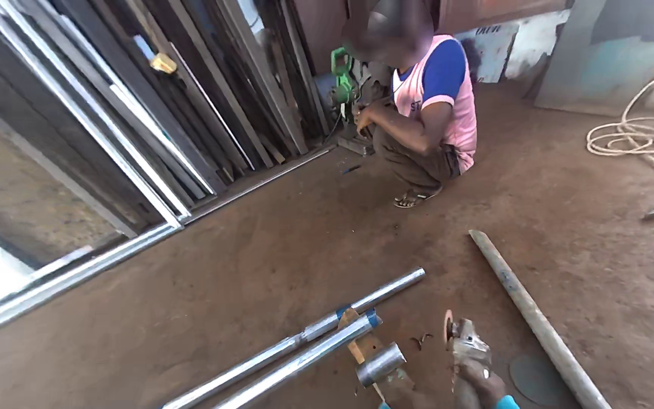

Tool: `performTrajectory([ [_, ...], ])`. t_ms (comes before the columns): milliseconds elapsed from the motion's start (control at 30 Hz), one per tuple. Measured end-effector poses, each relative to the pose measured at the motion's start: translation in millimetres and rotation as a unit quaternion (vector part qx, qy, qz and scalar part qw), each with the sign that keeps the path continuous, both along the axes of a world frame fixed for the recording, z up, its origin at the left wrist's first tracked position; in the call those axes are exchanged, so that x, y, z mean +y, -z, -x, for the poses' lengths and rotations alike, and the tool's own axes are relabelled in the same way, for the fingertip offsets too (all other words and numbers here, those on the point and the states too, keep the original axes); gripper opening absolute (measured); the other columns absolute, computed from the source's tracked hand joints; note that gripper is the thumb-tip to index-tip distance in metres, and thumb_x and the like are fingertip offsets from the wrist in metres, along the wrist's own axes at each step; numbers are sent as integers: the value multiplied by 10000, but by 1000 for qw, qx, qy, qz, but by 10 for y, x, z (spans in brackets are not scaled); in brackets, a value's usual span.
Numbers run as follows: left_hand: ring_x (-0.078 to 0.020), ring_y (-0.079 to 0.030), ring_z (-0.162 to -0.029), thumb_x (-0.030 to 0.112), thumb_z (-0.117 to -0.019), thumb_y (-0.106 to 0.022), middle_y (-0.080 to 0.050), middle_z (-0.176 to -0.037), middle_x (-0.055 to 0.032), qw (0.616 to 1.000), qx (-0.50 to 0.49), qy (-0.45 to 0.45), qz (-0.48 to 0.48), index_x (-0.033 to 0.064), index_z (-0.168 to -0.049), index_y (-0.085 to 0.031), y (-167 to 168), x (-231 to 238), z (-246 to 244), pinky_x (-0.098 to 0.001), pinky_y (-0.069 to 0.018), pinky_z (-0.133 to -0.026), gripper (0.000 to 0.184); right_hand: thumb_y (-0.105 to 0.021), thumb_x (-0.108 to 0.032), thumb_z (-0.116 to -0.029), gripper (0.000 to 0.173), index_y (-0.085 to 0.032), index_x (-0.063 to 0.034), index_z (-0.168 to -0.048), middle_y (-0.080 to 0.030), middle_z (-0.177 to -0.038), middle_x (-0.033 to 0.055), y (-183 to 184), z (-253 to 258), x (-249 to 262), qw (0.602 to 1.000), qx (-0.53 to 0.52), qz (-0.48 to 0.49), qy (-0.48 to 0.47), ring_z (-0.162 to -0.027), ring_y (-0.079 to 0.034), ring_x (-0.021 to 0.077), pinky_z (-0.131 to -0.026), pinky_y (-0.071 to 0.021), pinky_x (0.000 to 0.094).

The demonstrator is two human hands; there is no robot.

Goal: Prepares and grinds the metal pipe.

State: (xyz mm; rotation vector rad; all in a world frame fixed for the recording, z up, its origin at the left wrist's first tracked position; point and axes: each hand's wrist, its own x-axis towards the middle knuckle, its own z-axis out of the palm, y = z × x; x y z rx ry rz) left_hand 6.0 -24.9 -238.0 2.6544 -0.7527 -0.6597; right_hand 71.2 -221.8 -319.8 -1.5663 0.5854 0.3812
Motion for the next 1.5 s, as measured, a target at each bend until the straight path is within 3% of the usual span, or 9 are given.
performTrajectory([
  [67, -345, -685, -1162, 542, -850, -749, -746, -1184, -148, 977, -148, -148, 34, 113, -1186, -764, 44, 310, 31, -546, -531, -1016, 545, -914, -206, -711, 766, -565, 81, -1330, -687, -1173, 241, -167, 12, -80, 994, 23, 38, -96, -1078, -681, 311, -978, -545, 490],
  [100, -340, -654, -1223, 575, -837, -741, -714, -1272, -136, 957, -177, -228, 8, 128, -1255, -732, 44, 475, -4, -549, -520, -1032, 612, -929, -211, -688, 789, -567, 71, -1330, -688, -1174, 237, -229, 11, -128, 989, 23, 53, -133, -1083, -682, 314, -981, -547, 492],
  [200, -389, -384, -1476, 618, -812, -762, -415, -1603, -149, 933, 2, -346, -101, 134, -1578, -401, 83, 777, -141, -605, -366, -1161, 975, -941, -264, -693, 785, -583, 53, -1315, -691, -1169, 233, -359, 55, -275, 962, 51, 100, -247, -1091, -683, 329, -987, -540, 514],
  [333, -371, -517, -1384, 335, -911, -748, -537, -1514, -157, 950, -41, -304, -51, 112, -1505, -524, 452, 737, -80, -557, -420, -1132, 673, -927, -262, -716, 748, -601, 74, -1300, -688, -1192, 254, -373, 241, -291, 943, 65, 112, -307, -1131, -670, 354, -1020, -512, 530],
  [500, -418, -601, -1281, 164, -836, -790, -626, -1411, -177, 947, -178, -268, 9, 59, -1380, -648, 693, 651, 155, -601, -489, -1038, 571, -929, -286, -696, 756, -597, 32, -1296, -698, -1160, 209, -288, 232, -308, 941, 68, 72, -324, -1086, -687, 309, -983, -542, 495],
  [800, -420, -621, -1257, 164, -833, -794, -635, -1401, -185, 941, -179, -287, 14, 66, -1382, -653, 680, 649, 134, -610, -489, -1035, 575, -911, -284, -717, 780, -567, 30, -1343, -677, -1210, 227, -309, 155, -218, 909, 47, 98, -404, -1131, -668, 330, -1007, -520, 518],
  [1167, -355, -466, -1437, 316, -963, -719, -454, -1569, -204, 953, 74, -289, -59, 82, -1574, -404, 319, 735, -206, -501, -376, -1194, 726, -929, -289, -693, 827, -561, 13, -1370, -671, -1246, 230, 91, 303, -329, 905, -2, 96, -415, -1177, -654, 342, -1040, -503, 526],
  [1300, -383, -495, -1399, 326, -947, -722, -485, -1525, -232, 958, 52, -276, -66, 57, -1549, -434, 371, 749, -235, -513, -402, -1172, 720, -932, -331, -666, 867, -559, 4, -1373, -677, -1238, 223, 181, 278, -329, 913, 7, 116, -391, -1173, -657, 349, -1031, -507, 546],
  [1500, -401, -480, -1389, 400, -890, -754, -483, -1520, -195, 945, 23, -285, -155, 140, -1586, -391, 417, 689, -284, -555, -438, -1117, 826, -919, -295, -685, 866, -531, 4, -1399, -663, -1263, 219, -167, 250, -159, 916, -19, 89, -392, -1183, -650, 328, -1039, -505, 514],
])
